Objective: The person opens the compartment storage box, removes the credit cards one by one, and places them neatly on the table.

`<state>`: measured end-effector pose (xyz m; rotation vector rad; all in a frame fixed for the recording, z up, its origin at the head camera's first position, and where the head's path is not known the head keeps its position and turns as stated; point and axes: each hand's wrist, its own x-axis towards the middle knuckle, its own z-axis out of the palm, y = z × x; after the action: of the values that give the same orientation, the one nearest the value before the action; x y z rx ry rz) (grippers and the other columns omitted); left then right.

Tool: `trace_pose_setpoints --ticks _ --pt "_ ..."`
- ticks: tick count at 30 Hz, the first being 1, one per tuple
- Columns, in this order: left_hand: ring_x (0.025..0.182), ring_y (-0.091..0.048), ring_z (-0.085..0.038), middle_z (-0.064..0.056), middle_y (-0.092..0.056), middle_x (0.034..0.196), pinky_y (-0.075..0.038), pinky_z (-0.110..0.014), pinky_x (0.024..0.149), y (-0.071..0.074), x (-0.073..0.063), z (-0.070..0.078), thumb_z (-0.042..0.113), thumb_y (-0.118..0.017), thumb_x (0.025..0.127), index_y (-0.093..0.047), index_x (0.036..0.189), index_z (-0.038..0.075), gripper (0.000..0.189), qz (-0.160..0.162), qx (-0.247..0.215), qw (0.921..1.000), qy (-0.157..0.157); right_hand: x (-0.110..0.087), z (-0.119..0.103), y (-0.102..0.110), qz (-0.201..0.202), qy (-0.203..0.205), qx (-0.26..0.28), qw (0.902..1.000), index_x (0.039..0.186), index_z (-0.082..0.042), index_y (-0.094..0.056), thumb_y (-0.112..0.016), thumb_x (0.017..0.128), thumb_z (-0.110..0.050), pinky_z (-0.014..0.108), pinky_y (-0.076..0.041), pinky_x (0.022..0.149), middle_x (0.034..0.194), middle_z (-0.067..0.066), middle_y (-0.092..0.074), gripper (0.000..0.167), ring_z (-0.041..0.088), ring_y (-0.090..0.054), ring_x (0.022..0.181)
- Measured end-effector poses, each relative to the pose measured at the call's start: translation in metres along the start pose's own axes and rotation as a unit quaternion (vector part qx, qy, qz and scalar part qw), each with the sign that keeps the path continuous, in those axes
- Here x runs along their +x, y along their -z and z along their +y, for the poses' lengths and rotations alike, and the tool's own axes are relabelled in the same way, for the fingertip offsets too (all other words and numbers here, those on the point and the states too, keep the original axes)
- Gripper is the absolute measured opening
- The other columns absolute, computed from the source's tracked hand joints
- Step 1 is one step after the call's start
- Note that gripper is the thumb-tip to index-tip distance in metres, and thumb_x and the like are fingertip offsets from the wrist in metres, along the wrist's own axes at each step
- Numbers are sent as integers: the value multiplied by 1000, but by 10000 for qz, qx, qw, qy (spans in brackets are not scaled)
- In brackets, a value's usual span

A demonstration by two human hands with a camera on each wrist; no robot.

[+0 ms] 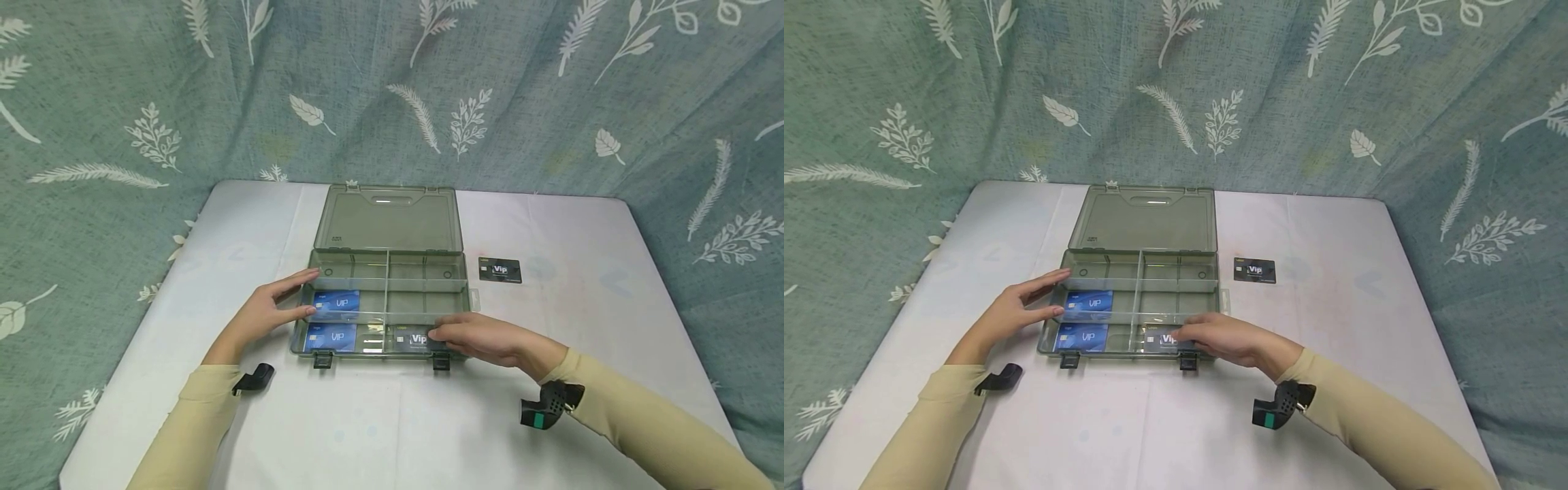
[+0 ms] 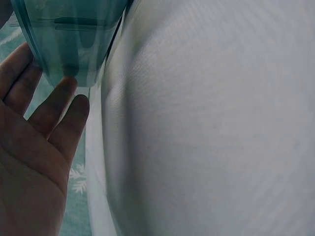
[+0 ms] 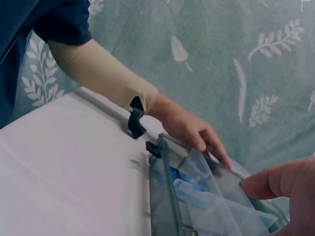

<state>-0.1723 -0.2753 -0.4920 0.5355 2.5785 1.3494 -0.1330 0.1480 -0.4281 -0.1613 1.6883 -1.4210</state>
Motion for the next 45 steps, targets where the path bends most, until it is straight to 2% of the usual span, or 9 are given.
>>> trace_pose_setpoints --ticks 6,15,21,25,30,45 --pt "149 -34 -26 5 -40 160 -32 -50 121 -1 0 -2 26 -80 90 -52 151 20 68 -1 4 10000 -11 4 0 -2 -91 -14 -34 10000 157 12 -18 -57 103 -29 51 -17 126 166 25 -15 78 40 -21 152" --pt "149 -34 -26 5 -41 160 -32 -50 121 0 0 -2 27 -81 90 -52 151 20 68 19 36 10000 -6 4 5 2 -46 173 -93 9998 155 14 -23 -54 104 -28 52 -21 125 164 28 -20 73 42 -26 149" --pt "148 -35 -25 6 -41 159 -33 -47 121 -1 0 -4 27 -81 90 -53 151 19 68 45 34 10000 -8 5 5 6 -39 138 -84 9999 153 15 -26 -54 104 -29 55 -21 125 164 27 -21 72 43 -30 148" --pt "148 -36 -21 9 -42 159 -33 -42 121 -2 0 -3 29 -81 89 -53 151 19 68 86 3 10000 5 6 6 6 -69 141 37 9999 152 17 -28 -54 103 -26 54 -22 125 164 27 -20 70 43 -31 148" --pt "148 -36 -23 8 -42 159 -34 -39 121 -2 1 -4 30 -81 90 -53 151 19 68 77 75 9999 -22 8 7 8 -141 214 155 9996 150 19 -30 -53 103 -23 51 -24 125 164 28 -18 67 42 -30 148" --pt "148 -36 -27 2 -42 159 -34 -49 120 -2 2 -1 19 -82 89 -52 151 19 69 41 -9 10000 -80 1 8 9 -247 407 405 9980 153 18 -19 -53 105 -24 48 -22 126 164 30 -15 72 41 -24 151"
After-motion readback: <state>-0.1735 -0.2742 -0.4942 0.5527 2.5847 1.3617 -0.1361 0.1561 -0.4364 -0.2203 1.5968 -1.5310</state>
